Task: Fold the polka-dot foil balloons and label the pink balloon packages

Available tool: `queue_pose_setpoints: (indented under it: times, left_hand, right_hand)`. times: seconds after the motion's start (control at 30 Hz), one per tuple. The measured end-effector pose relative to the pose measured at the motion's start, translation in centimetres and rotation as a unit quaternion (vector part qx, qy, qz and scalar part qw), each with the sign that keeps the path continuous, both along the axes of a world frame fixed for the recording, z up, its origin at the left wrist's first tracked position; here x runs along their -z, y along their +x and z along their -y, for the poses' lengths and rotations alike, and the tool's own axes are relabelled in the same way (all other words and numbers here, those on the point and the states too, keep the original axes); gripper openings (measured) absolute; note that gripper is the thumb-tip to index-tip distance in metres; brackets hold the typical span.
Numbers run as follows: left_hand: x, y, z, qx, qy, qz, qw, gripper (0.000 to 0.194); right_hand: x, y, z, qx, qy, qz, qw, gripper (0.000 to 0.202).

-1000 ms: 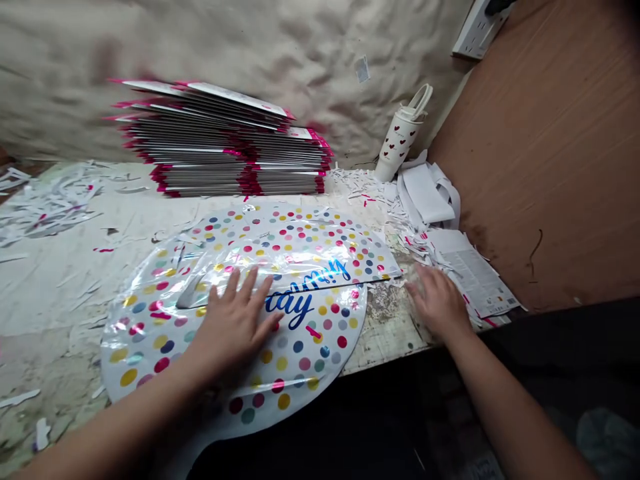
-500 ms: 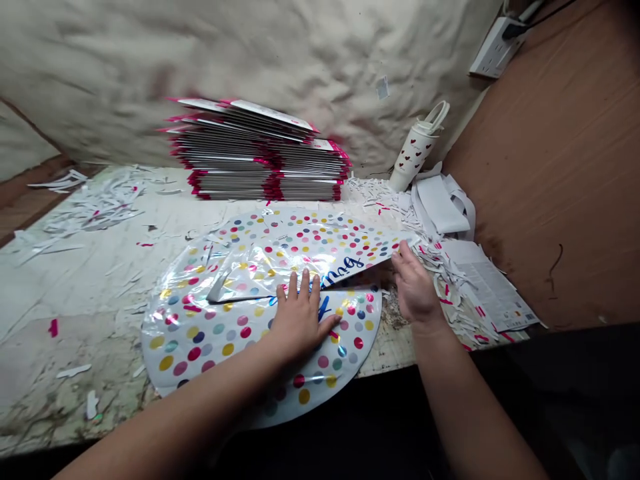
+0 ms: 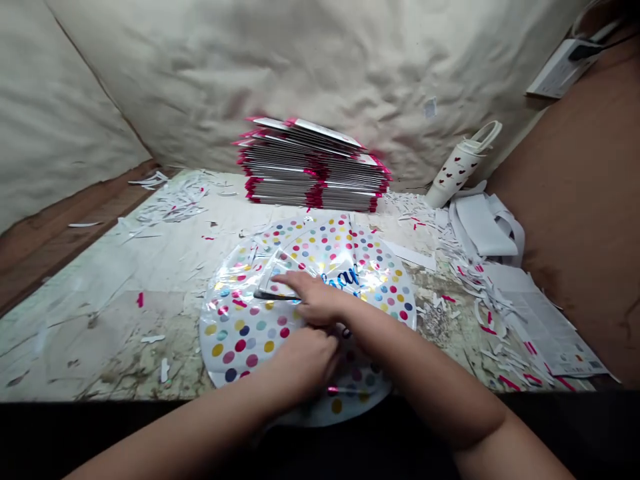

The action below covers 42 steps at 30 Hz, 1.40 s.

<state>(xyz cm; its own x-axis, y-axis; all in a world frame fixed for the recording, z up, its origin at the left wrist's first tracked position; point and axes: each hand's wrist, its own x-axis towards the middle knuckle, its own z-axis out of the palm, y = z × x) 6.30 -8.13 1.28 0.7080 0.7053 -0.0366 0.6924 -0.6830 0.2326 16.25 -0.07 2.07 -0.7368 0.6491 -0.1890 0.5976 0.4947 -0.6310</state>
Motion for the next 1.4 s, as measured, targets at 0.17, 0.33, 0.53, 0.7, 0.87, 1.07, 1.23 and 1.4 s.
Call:
queue_pose_setpoints:
  times: [0.17,0.33,0.53,0.7,0.87,1.07,1.23,1.4]
  left_hand:
    - [-0.9,-8.2,-3.5,-0.065,0.156,-0.081,0.982,0.037]
    - [-2.4,-10.4,-6.5,-0.046,0.215,-0.111,0.969,0.029]
    - [-1.3,-9.0,-4.7,-0.101,0.205,0.018,0.973,0.037]
    - [1.9,-9.1,-5.3,-0.185,0.054,-0.035,0.981,0.077]
    - [0.5,-9.7,-7.6,-0.217,-0.008,-0.036,0.975,0.059]
    - [-4.8,-8.2,-8.2,-0.345,0.291,0.217,0.866,0.05]
    - [-1.3,0.3,-8.3,0.104,0.112,0.08,0.985,0.045]
    - [2.6,4.9,-8.0,0.125,0.0,-0.019,0.992,0.05]
  right_hand:
    - [1.4,1.1,0.5,0.052,0.119,-0.019,0.991,0.048]
    - [2.2,-1.4,1.4,0.123,0.214,0.016,0.969,0.034]
    - [0.6,1.3,0.1,0.192,0.243,0.024,0.951,0.023]
    - [-5.2,10.9,-1.4,0.377,0.319,-0.086,0.865,0.035]
    - [-5.8,14.6,3.2,0.276,0.32,-0.18,0.889,0.027]
    - [0.9,14.7,6.9,0.02,0.176,-0.032,0.984,0.034]
    - [3.6,15.3,6.3,-0.035,0.146,-0.033,0.988,0.036]
    - [4.5,16.3,8.2,0.031,0.247,-0.101,0.963,0.035]
